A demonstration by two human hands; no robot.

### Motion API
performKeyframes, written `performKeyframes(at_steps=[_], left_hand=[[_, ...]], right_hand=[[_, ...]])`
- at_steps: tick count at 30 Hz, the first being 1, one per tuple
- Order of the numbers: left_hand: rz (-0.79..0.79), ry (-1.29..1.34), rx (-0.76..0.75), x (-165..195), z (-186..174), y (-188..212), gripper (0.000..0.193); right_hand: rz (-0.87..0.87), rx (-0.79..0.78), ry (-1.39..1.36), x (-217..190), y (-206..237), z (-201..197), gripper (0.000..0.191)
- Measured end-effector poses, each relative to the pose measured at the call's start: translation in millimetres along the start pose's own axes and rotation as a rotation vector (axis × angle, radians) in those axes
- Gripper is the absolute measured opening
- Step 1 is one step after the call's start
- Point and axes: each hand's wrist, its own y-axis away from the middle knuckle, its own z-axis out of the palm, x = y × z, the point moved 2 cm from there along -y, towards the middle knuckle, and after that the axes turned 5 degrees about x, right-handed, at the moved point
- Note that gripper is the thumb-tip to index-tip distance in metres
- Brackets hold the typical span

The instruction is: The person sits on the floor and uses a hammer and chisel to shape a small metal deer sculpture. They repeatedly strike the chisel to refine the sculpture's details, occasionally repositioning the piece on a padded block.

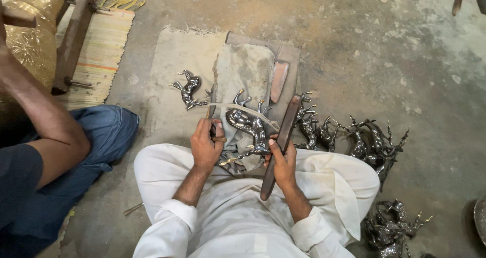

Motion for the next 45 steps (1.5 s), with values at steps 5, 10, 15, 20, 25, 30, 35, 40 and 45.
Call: performKeyframes(at_steps=[5,10,15,20,25,30,35,40,45], left_hand=[[-0.004,0.009,-0.013,-1,-1,1,0.008],[-0.026,0.018,-0.037,-9,0,6,0.010],[-0.086,0.032,-0.077,-16,0,11,0.011],[-0.202,0.123,-0.208,-19,-7,-1,0.040],[0.090,0.060,-0.421,-23,-4,-37,0.069],[-0.139,-0.072,-0.626,-42,4,-48,0.057],[0.027,-0.253,-0.779,-31,-6,-12,0.032],[-0.002,-0.164,-0.562,-13,-40,-7,0.050],[-0.244,-0.236,-0.390,-22,-52,-16,0.051]], right_hand=[[0.034,0.012,-0.023,0,3,-3,0.038],[-0.086,-0.094,0.100,4,6,-8,0.052],[-0.050,-0.123,0.120,12,6,-15,0.055],[-0.029,-0.165,0.145,20,8,-22,0.055],[-0.020,-0.180,0.171,25,8,-26,0.055],[0.009,-0.171,0.211,28,10,-29,0.055],[0.031,-0.161,0.201,30,14,-28,0.054],[0.019,-0.172,0.212,28,17,-30,0.053],[0.079,-0.167,0.135,29,15,-31,0.043]])
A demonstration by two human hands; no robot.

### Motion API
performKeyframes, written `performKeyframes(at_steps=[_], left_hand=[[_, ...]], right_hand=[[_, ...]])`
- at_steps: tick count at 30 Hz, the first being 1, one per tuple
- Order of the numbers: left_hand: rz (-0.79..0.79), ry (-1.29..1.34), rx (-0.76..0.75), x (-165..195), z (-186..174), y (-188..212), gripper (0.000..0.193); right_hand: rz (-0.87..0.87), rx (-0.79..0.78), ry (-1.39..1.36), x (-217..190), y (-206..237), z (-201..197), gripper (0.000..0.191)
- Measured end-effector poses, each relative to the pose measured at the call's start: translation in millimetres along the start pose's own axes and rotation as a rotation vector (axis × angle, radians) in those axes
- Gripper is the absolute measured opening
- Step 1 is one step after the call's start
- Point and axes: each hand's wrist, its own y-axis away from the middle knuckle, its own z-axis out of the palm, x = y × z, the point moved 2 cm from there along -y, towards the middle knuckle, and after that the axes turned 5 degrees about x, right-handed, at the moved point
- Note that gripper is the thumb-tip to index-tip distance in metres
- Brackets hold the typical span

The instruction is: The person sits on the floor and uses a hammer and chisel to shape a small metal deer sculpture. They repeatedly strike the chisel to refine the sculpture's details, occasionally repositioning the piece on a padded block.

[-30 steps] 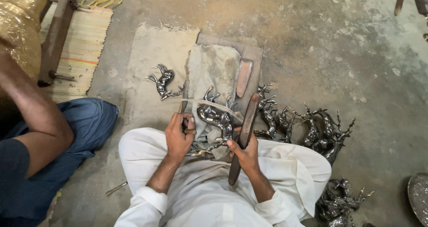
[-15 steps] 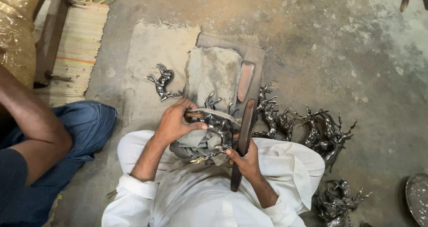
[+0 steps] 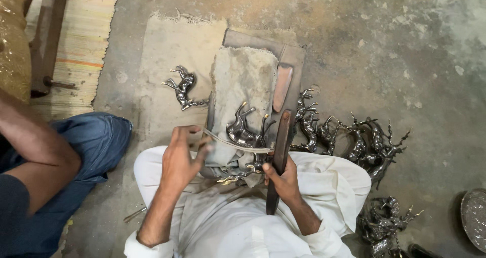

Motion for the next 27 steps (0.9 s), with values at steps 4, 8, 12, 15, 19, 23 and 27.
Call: performKeyframes(at_steps=[4,8,12,15,19,23,27], left_hand=[[-0.101,0.159,-0.015,-18,5,-7,0.026],[0.009,0.674,-0.032,-20,12,-13,0.009],[-0.506,0.985,-0.097,-20,30,-25,0.018],[-0.215,1.048,-0.093,-6,44,-31,0.038],[-0.156,0.942,-0.098,5,64,-36,0.032],[-0.128,0.839,-0.048,22,72,-34,0.026],[-0.150,0.709,0.010,35,66,-29,0.026]], right_hand=[[0.158,0.030,0.018,-9,-5,-6,0.035],[0.163,-0.147,-0.072,-37,-3,-24,0.047],[0.344,-0.166,-0.094,-49,6,-40,0.047],[0.363,-0.192,-0.034,-50,5,-46,0.041],[0.388,-0.150,0.002,-61,-1,-57,0.046],[0.363,-0.196,-0.008,-86,-14,-64,0.049],[0.277,-0.337,0.107,-112,-38,-61,0.050]])
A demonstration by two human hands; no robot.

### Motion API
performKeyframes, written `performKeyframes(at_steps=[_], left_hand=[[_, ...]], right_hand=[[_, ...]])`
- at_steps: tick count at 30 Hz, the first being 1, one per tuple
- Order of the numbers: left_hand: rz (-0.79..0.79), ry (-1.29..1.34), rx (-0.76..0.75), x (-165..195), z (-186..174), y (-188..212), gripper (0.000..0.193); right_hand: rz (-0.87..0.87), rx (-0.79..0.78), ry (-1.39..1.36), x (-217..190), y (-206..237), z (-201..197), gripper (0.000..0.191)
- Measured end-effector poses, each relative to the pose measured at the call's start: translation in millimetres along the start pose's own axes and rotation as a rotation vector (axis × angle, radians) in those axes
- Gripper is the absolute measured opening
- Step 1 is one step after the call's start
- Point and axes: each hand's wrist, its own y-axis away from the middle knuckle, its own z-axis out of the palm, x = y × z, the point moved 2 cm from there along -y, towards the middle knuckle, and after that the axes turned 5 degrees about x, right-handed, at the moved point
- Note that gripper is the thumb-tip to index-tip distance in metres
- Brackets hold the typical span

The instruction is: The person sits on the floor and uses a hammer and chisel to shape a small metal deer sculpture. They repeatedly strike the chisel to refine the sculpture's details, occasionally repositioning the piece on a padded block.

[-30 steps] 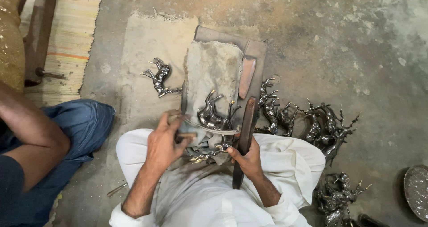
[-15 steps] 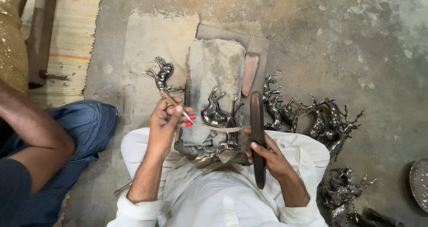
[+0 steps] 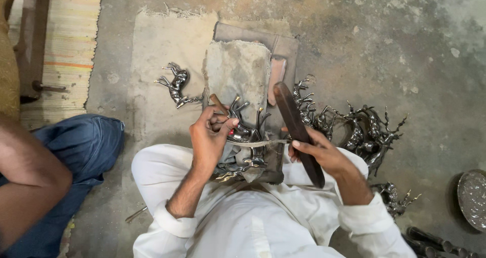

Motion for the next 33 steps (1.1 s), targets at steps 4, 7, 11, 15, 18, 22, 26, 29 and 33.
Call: performKeyframes(at_steps=[4,7,11,15,18,22,26,29,33], left_hand=[[0.090,-0.108,0.060,10,1,5,0.025],[0.116,-0.184,0.091,13,2,6,0.025],[0.162,-0.263,0.115,14,3,7,0.026],[0.076,-0.245,0.002,14,4,2,0.028],[0.042,-0.287,-0.132,17,4,-10,0.029],[0.187,-0.316,-0.363,25,3,-27,0.030],[0.318,-0.374,-0.467,34,3,-31,0.031],[0.378,-0.370,-0.495,38,3,-33,0.030],[0.334,-0.470,-0.481,38,4,-33,0.029]], right_hand=[[-0.169,-0.026,0.427,-42,-28,4,0.048],[-0.349,-0.008,0.667,-84,-39,19,0.046],[-0.468,0.193,1.082,-144,-51,49,0.044],[-0.834,0.071,1.597,-192,-56,65,0.051],[-0.743,0.070,1.639,-204,-56,56,0.052],[-0.628,0.135,1.605,-190,-47,37,0.048],[-0.496,0.158,1.622,-167,-33,17,0.046],[-0.505,0.267,1.486,-157,-23,8,0.047],[-0.513,0.321,1.442,-155,-16,5,0.040]])
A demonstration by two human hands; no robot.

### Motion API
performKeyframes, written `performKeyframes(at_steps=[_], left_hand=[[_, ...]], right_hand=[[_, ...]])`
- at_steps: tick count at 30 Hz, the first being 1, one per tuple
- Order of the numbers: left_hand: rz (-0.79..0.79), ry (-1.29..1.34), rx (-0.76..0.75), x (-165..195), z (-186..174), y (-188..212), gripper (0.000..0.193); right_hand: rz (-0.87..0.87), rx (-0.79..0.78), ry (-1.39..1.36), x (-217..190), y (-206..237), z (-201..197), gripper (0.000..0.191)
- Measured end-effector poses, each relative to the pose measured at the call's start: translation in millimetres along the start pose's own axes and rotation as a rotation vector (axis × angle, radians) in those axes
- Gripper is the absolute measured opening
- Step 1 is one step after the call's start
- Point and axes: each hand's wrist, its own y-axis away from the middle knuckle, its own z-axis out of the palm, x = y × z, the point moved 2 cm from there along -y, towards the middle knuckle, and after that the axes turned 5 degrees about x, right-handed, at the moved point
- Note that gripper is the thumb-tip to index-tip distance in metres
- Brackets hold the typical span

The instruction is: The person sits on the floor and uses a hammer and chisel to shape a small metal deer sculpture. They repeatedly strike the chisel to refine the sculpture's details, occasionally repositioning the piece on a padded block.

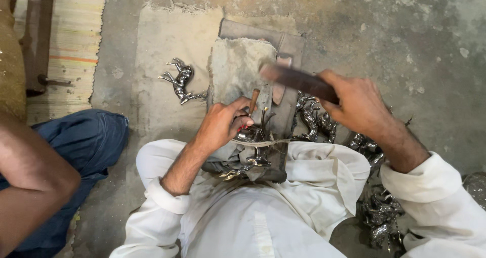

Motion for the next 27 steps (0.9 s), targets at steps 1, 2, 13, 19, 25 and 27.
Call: performKeyframes(at_steps=[1,2,13,19,25,27], left_hand=[[0.011,0.008,0.009,0,0,1,0.028],[0.023,0.019,0.015,0,0,1,0.027],[-0.236,0.463,0.394,-23,21,32,0.024],[-0.244,0.443,0.486,-22,30,40,0.022],[-0.243,0.356,0.498,-16,28,42,0.023],[-0.227,0.312,0.491,-15,27,41,0.022]], right_hand=[[-0.105,0.059,0.065,-3,-1,-1,0.044],[-0.205,0.117,0.132,-7,-2,-3,0.048],[-0.101,-0.234,-0.075,-20,-23,-5,0.037],[-0.169,-0.170,-0.092,-38,-36,2,0.035],[-0.339,0.106,-0.081,-55,-51,-7,0.048],[-0.419,0.090,0.061,-63,-59,-12,0.052]])
